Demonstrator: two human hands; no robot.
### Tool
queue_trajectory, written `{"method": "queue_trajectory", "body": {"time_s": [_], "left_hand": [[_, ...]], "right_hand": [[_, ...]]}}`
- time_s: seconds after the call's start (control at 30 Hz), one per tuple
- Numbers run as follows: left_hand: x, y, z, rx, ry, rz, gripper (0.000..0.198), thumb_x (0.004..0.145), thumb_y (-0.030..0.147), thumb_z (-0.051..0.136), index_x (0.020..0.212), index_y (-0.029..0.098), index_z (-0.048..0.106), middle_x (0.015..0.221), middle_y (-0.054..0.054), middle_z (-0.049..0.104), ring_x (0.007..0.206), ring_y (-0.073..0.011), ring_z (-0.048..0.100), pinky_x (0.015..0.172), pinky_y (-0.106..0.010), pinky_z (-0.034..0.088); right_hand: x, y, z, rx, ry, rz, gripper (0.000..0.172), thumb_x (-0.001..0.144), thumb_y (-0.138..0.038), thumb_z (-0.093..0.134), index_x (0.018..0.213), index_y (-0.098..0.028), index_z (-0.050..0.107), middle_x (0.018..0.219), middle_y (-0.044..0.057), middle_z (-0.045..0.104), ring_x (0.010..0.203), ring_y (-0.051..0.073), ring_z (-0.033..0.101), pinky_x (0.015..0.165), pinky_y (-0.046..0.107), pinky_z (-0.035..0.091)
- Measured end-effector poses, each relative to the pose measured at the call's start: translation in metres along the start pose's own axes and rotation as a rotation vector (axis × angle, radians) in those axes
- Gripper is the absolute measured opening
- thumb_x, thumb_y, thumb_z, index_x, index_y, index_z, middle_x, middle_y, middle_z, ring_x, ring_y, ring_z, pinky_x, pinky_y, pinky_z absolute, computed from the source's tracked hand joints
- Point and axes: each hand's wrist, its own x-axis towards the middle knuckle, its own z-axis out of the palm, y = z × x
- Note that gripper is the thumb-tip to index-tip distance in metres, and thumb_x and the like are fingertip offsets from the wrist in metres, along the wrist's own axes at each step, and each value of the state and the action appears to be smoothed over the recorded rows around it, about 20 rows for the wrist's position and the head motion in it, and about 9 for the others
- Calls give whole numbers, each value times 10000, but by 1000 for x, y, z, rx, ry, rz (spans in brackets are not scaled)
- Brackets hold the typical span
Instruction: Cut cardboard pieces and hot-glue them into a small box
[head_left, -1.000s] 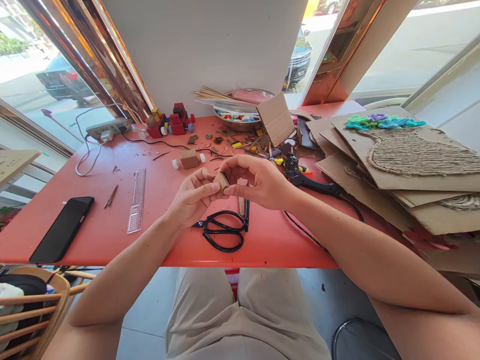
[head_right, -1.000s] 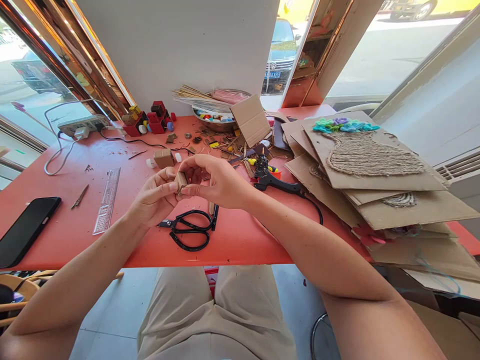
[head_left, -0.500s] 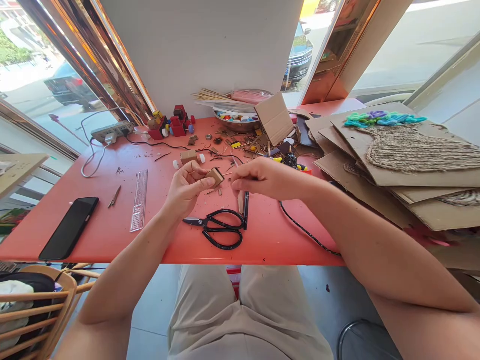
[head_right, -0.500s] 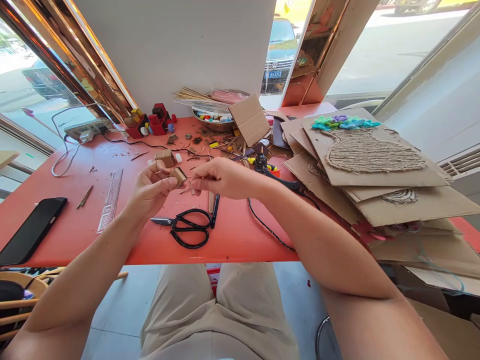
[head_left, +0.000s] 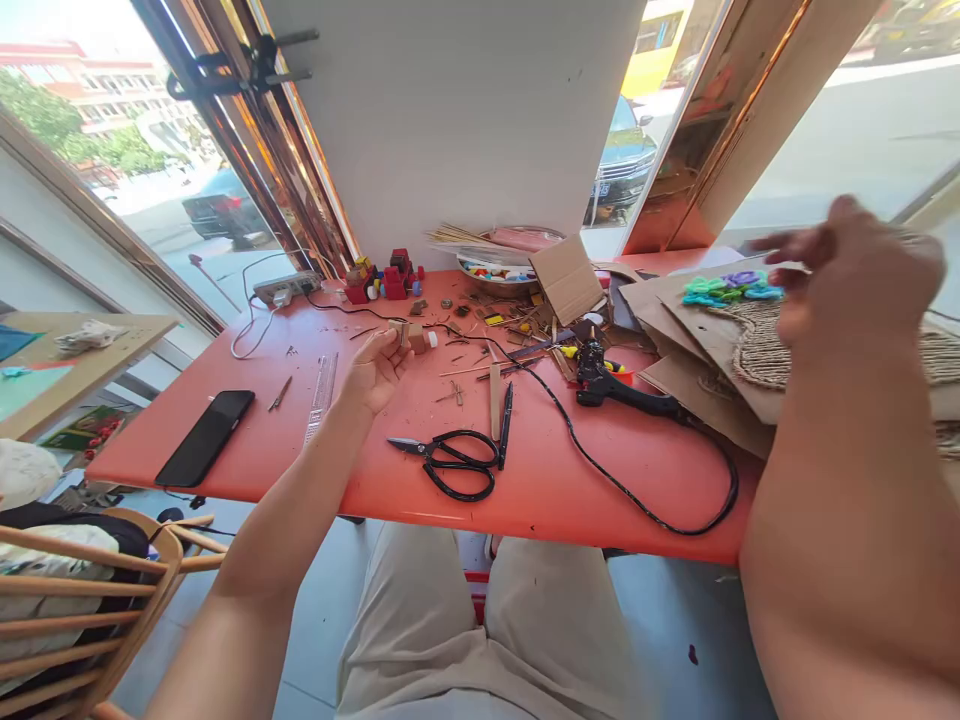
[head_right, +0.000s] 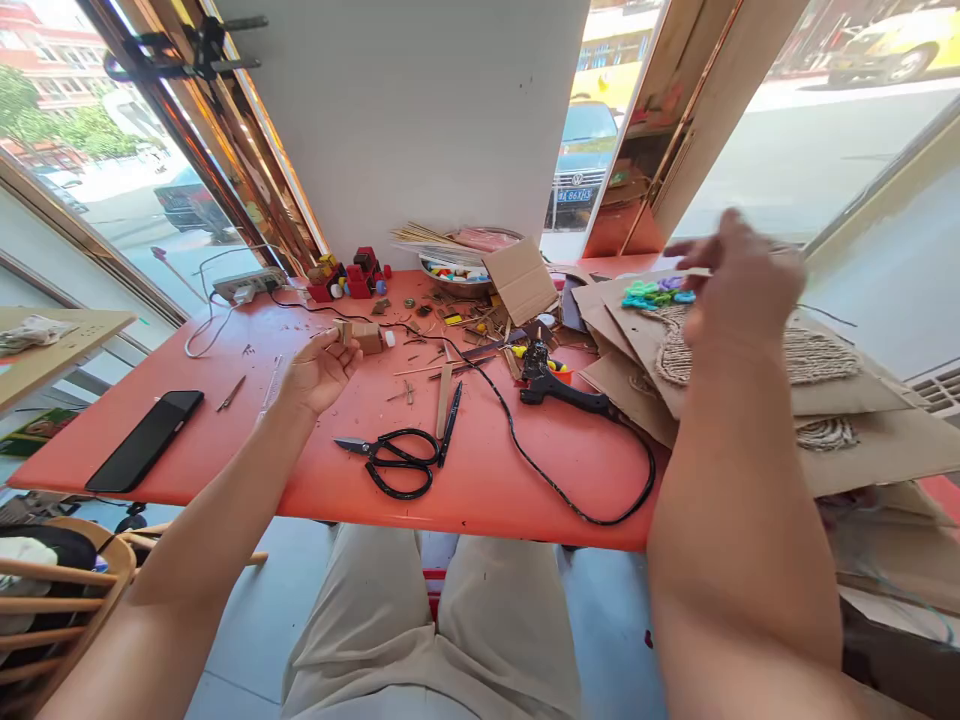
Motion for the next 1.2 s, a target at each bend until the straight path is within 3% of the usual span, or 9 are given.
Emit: {"method": "queue_trajectory", "body": {"time_s": [0.03, 0.1, 0.2, 0.33, 0.43, 0.7, 0.87, 0.97, 1.2], "left_hand": [[2, -1, -1, 16, 2, 18, 189, 717, 101, 786, 696, 211, 634, 618, 39, 736, 610, -115, 726, 655, -214, 596], [4, -3, -3, 61, 7, 78, 228, 696, 107, 815, 691, 214, 614, 632, 45, 737, 612, -112, 723, 651, -214, 578], [6, -4, -4, 110, 27, 168, 302, 654, 108, 851, 680, 217, 570, 642, 62, 727, 617, -108, 719, 655, -213, 563], [12, 0, -3, 120, 62, 224, 357, 591, 84, 865, 687, 219, 549, 643, 80, 709, 610, -90, 695, 641, -190, 527], [21, 1, 0, 133, 96, 262, 358, 542, 55, 855, 734, 221, 602, 651, 82, 704, 612, -82, 680, 623, -178, 492], [34, -2, -4, 172, 160, 306, 337, 518, 105, 854, 783, 220, 681, 711, 45, 730, 714, -123, 712, 697, -218, 501], [5, -1, -4, 128, 115, 318, 326, 519, 133, 855, 778, 223, 680, 752, 29, 757, 730, -125, 710, 714, -230, 509], [-25, -3, -1, 127, 21, 348, 391, 521, 166, 904, 813, 228, 651, 742, 34, 754, 745, -143, 719, 768, -266, 529], [-84, -3, 5, 87, -108, 393, 488, 523, 299, 1005, 772, 253, 588, 699, 70, 727, 699, -142, 691, 708, -271, 506]], "right_hand": [[-1, -5, 14, 33, 230, 49, 465, 972, -773, 530, 979, -366, 752, 636, 49, 588, 587, 293, 608, 443, 395, 371], [-2, -24, 46, 1, 450, 133, 236, 933, -583, 747, 1011, -361, 758, 859, 49, 733, 643, 261, 635, 526, 401, 458], [1, -59, 92, -52, 271, 141, 156, 881, -277, 798, 1032, -260, 760, 1000, 95, 773, 638, 210, 631, 668, 413, 541], [0, -90, 126, -146, 51, 101, 201, 903, -225, 695, 1094, -240, 755, 1076, 107, 764, 693, 228, 664, 739, 411, 573], [-5, -104, 133, -184, -35, 101, 236, 944, -231, 615, 1136, -230, 753, 1134, 131, 752, 753, 260, 694, 753, 422, 587], [-17, -122, 135, -99, -58, 7, 281, 991, -254, 549, 1197, -263, 740, 1163, 127, 739, 932, 290, 737, 864, 431, 617], [-21, -124, 145, 1, -149, -4, 272, 979, -276, 574, 1193, -260, 741, 1191, 130, 754, 791, 243, 714, 773, 408, 620], [-20, -129, 152, 126, -222, 34, 238, 951, -282, 601, 1130, -233, 750, 1068, 120, 781, 727, 218, 693, 725, 383, 604], [1, -168, 164, 537, -492, 85, 334, 873, -336, 707, 1186, -224, 733, 1012, 76, 805, 766, 164, 707, 676, 297, 580]]}}
